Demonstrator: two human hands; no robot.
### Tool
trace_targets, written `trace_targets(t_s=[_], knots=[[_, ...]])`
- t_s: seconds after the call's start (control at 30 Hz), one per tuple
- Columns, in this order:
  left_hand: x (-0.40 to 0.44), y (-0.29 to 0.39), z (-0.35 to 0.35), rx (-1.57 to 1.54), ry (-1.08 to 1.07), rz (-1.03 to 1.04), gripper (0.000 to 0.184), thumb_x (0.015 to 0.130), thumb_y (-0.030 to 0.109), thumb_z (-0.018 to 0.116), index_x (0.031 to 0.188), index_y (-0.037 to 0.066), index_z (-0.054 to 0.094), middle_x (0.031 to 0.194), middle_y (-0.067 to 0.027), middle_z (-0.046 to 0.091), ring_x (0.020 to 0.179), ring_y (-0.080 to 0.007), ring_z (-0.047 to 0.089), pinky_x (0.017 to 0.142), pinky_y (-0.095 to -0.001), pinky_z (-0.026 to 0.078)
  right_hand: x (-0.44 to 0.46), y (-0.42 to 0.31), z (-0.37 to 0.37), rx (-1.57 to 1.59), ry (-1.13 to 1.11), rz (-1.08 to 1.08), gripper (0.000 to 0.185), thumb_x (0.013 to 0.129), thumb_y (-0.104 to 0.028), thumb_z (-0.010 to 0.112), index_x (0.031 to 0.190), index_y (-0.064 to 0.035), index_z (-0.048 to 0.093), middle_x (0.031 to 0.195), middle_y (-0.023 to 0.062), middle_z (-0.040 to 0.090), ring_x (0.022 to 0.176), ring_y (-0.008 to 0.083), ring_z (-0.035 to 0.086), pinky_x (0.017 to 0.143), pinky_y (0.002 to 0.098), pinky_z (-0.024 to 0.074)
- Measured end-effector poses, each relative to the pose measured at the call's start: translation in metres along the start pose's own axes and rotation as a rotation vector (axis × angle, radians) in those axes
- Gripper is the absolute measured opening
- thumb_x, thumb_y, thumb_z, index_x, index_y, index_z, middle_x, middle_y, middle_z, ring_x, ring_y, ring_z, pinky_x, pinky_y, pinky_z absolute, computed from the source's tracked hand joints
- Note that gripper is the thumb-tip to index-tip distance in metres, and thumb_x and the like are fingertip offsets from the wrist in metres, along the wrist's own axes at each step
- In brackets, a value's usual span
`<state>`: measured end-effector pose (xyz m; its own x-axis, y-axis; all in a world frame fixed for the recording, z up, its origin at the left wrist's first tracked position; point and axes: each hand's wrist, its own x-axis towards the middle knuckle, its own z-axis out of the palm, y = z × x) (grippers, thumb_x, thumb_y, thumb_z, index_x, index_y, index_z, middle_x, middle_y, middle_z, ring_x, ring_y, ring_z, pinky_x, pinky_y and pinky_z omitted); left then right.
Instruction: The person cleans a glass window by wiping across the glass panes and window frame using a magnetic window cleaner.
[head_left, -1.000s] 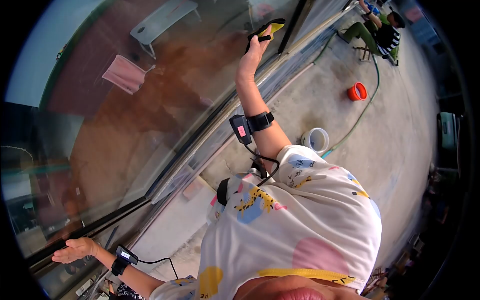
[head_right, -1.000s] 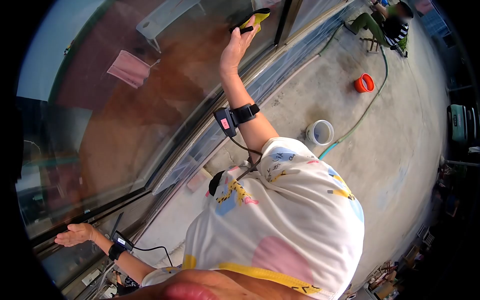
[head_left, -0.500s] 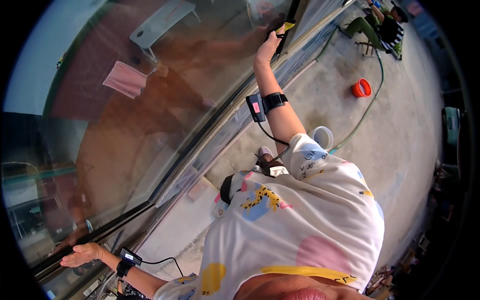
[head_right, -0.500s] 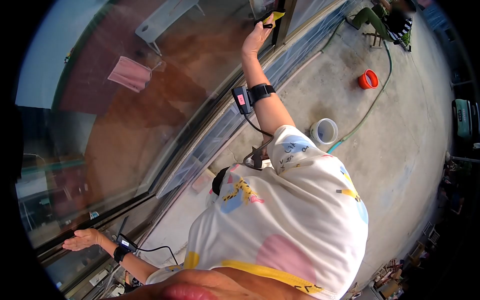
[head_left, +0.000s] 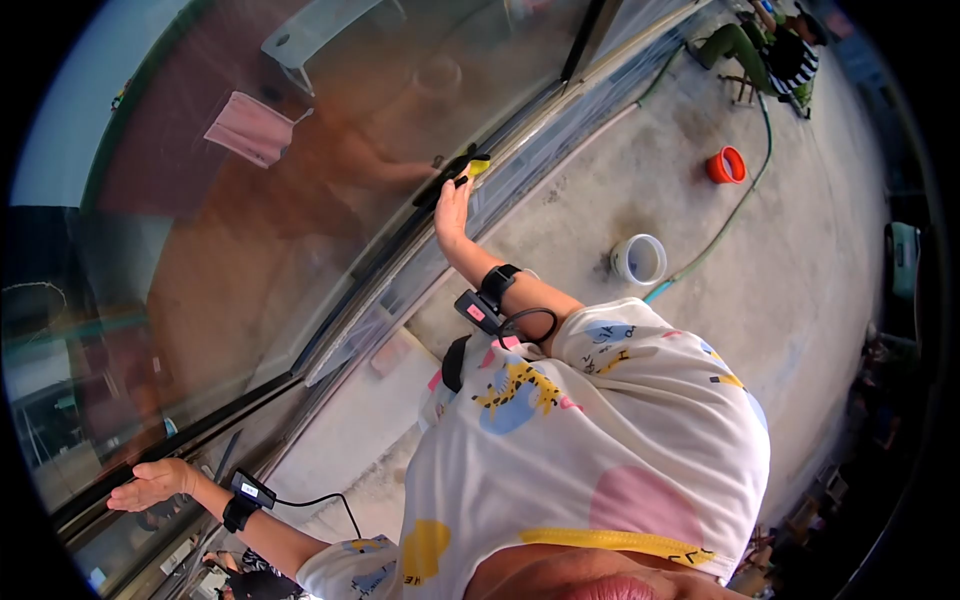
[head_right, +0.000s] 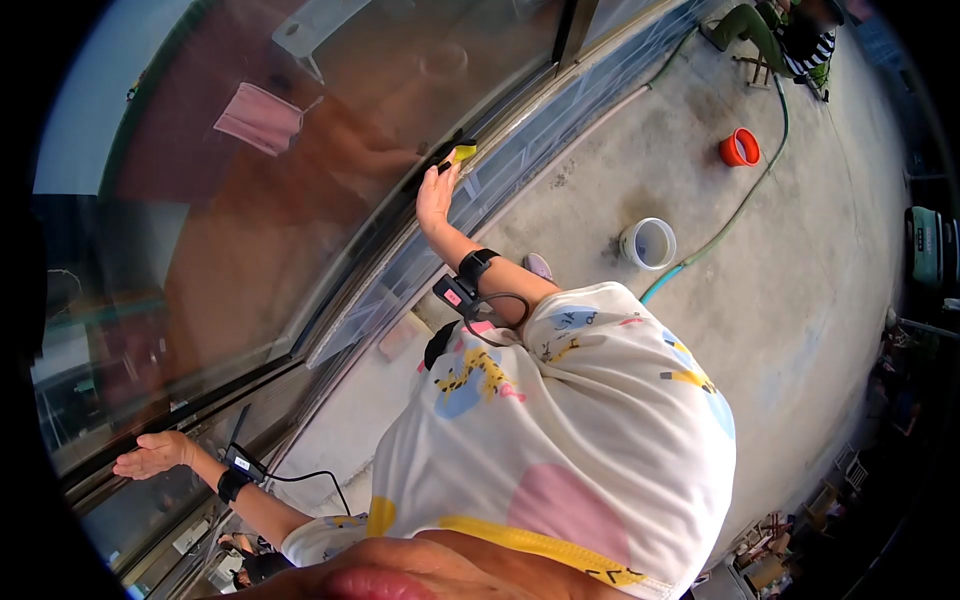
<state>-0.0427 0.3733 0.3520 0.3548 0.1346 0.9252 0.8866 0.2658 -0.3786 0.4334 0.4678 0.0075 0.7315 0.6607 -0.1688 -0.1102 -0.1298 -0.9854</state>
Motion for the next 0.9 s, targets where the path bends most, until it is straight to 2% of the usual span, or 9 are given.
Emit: trace_targets(t_s=[0.17,0.27,0.3,0.37,0.5,0.6,0.63,0.83,0.9], knots=[[-0.003,-0.001,-0.001,0.003,-0.022,-0.014,0.056,0.102,0.028,0.036,0.147,-0.003,0.027,0.152,-0.0225,0.027,0.138,-0.0395,0.030,0.110,-0.0509,0.025,0.078,-0.018,-0.025,0.113,0.110,0.070,0.063,0.091,-0.022,0.034,0.150,-0.0037,0.019,0.155,0.0218,0.018,0.142,0.0370,0.019,0.114,0.0353,0.0185],[0.000,-0.001,0.002,0.000,-0.009,0.008,0.056,0.102,0.028,0.036,0.147,-0.002,0.026,0.153,-0.0221,0.025,0.138,-0.0397,0.030,0.110,-0.0510,0.025,0.172,-0.022,-0.067,0.034,0.176,0.079,0.066,0.088,-0.029,0.036,0.146,0.0022,0.026,0.150,0.0255,0.029,0.138,0.0389,0.029,0.112,0.0369,0.0233],[-0.001,-0.003,0.001,-0.005,0.002,0.027,0.056,0.102,0.028,0.036,0.148,-0.002,0.026,0.153,-0.0219,0.024,0.138,-0.0396,0.030,0.110,-0.0511,0.025,0.201,-0.021,-0.077,0.001,0.224,0.087,0.062,0.088,-0.028,0.035,0.140,0.0048,0.035,0.145,0.0278,0.035,0.132,0.0416,0.035,0.108,0.0401,0.0289],[0.002,0.000,-0.002,0.017,-0.024,0.019,0.056,0.102,0.028,0.035,0.148,-0.002,0.024,0.154,-0.0212,0.022,0.139,-0.0394,0.029,0.110,-0.0511,0.025,0.263,-0.007,-0.102,0.058,0.149,0.088,0.057,0.087,-0.028,0.036,0.132,0.0068,0.043,0.138,0.0290,0.042,0.127,0.0432,0.040,0.104,0.0421,0.0328],[0.003,0.000,-0.003,0.024,-0.068,0.013,0.059,0.101,0.030,0.034,0.149,-0.001,0.019,0.155,-0.0223,0.019,0.139,-0.0420,0.026,0.111,-0.0530,0.024,0.302,0.001,-0.114,0.072,0.176,0.111,0.054,0.086,-0.027,0.037,0.128,0.0067,0.045,0.134,0.0298,0.045,0.117,0.0451,0.048,0.100,0.0428,0.0370],[0.004,0.004,-0.003,0.024,-0.063,0.005,0.060,0.101,0.030,0.035,0.149,-0.001,0.019,0.155,-0.0232,0.019,0.139,-0.0421,0.026,0.110,-0.0530,0.024,0.284,0.009,-0.095,0.291,0.223,0.115,0.058,0.086,-0.026,0.036,0.135,0.0046,0.039,0.135,0.0270,0.046,0.113,0.0404,0.052,0.096,0.0412,0.0411],[0.004,0.004,-0.001,0.011,-0.046,0.001,0.059,0.101,0.030,0.036,0.148,-0.002,0.022,0.154,-0.0233,0.021,0.140,-0.0407,0.026,0.110,-0.0521,0.024,0.230,-0.029,-0.084,0.377,0.213,0.153,0.059,0.086,-0.024,0.035,0.139,0.0029,0.036,0.136,0.0254,0.045,0.114,0.0392,0.051,0.097,0.0413,0.0401],[0.006,0.005,-0.002,-0.054,-0.087,0.038,0.060,0.101,0.029,0.032,0.150,-0.003,0.014,0.157,-0.0230,0.010,0.144,-0.0398,0.015,0.115,-0.0513,0.014,0.052,-0.014,-0.006,0.335,0.118,0.174,0.065,0.088,-0.023,0.034,0.150,-0.0048,0.021,0.153,0.0162,0.024,0.137,0.0307,0.030,0.112,0.0362,0.0243],[0.015,0.023,-0.004,-0.070,-0.061,-0.039,0.064,0.098,0.029,0.035,0.148,-0.006,0.018,0.152,-0.0297,0.019,0.138,-0.0449,0.025,0.109,-0.0516,0.022,-0.005,-0.011,0.020,0.382,0.068,0.252,0.066,0.089,-0.022,0.033,0.151,-0.0063,0.017,0.156,0.0151,0.018,0.138,0.0299,0.028,0.112,0.0360,0.0234]])
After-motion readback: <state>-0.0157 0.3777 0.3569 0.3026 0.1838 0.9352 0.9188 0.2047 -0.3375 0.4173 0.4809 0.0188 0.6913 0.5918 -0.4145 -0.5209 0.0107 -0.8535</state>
